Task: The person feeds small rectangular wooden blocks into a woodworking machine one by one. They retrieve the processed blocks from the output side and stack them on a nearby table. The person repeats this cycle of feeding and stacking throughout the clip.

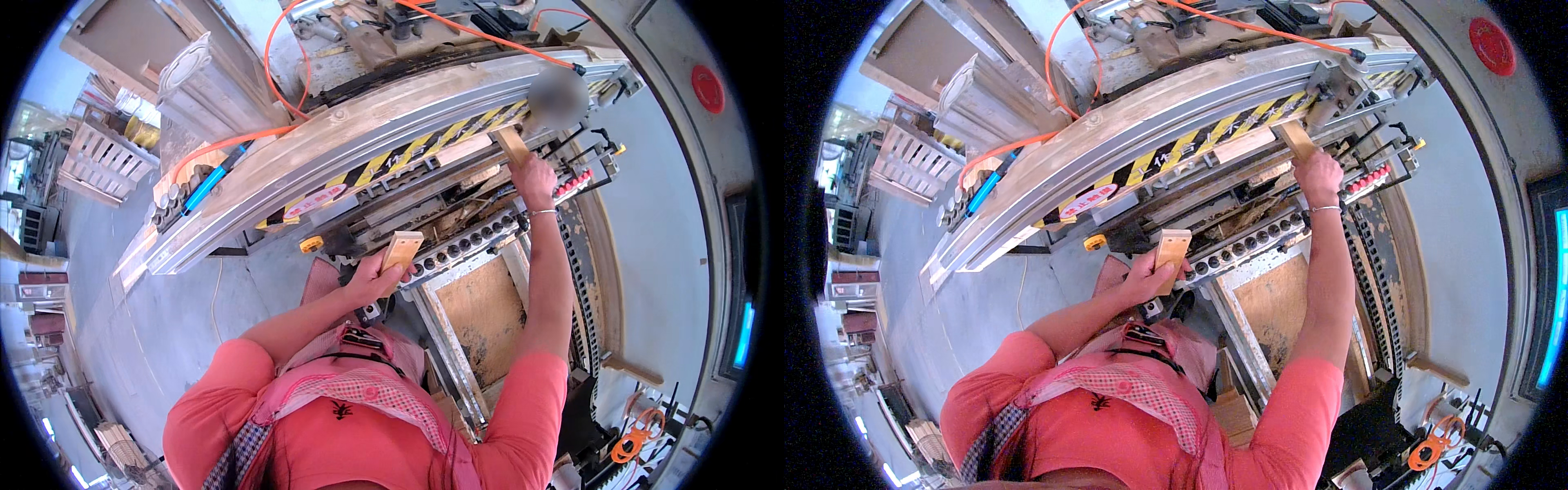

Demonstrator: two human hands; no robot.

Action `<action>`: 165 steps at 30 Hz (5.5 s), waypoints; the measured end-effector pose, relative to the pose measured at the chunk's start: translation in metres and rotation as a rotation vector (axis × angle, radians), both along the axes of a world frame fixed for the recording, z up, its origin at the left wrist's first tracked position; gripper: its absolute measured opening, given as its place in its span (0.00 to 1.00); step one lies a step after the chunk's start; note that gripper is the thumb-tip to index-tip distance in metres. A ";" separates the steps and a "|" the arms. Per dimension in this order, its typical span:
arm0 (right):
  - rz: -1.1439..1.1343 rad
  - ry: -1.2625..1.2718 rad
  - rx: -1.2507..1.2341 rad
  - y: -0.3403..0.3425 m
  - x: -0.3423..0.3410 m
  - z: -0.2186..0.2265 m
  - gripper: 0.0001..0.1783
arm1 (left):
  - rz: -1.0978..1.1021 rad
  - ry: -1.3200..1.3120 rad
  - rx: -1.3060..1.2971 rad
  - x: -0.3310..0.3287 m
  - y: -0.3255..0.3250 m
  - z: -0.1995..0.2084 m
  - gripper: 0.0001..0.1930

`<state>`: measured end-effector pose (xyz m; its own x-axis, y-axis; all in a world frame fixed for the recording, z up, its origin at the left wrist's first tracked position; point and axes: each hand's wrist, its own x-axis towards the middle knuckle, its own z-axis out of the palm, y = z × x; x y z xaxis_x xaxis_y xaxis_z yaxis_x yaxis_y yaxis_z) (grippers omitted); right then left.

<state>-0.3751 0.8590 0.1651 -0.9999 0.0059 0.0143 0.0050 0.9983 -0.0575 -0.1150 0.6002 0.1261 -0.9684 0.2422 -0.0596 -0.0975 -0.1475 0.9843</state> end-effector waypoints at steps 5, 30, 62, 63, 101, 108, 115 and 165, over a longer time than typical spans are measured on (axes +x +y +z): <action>0.037 0.014 -0.002 0.001 -0.004 -0.008 0.23 | 0.041 0.006 -0.087 0.003 0.000 -0.007 0.13; 0.102 -0.006 0.081 -0.005 -0.018 -0.008 0.24 | -0.107 0.053 -0.273 -0.003 -0.004 -0.011 0.18; 0.081 0.032 0.044 0.002 -0.012 -0.011 0.20 | 0.016 -0.130 -0.209 -0.001 0.002 -0.001 0.16; 0.052 0.001 0.038 0.002 -0.013 -0.011 0.22 | 0.027 -0.124 -0.215 -0.001 0.002 -0.001 0.16; -0.002 -0.017 0.008 -0.005 -0.004 -0.018 0.22 | 0.026 -0.122 -0.076 -0.005 0.002 -0.005 0.11; 0.012 -0.071 -0.033 -0.010 -0.007 -0.007 0.21 | 0.036 -0.098 -0.088 -0.004 0.002 -0.010 0.11; -0.048 -0.081 -0.019 -0.023 -0.008 0.000 0.13 | 0.051 -0.081 -0.104 -0.004 0.004 -0.004 0.08; 0.124 0.173 0.033 -0.017 0.003 -0.022 0.25 | 0.104 0.876 -0.355 0.090 -0.093 0.052 0.15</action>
<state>-0.3722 0.8425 0.1435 -0.9756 -0.1204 0.1837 -0.1250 0.9921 -0.0139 -0.0250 0.5072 0.1785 -0.7191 0.2595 0.6446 0.6934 0.2077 0.6900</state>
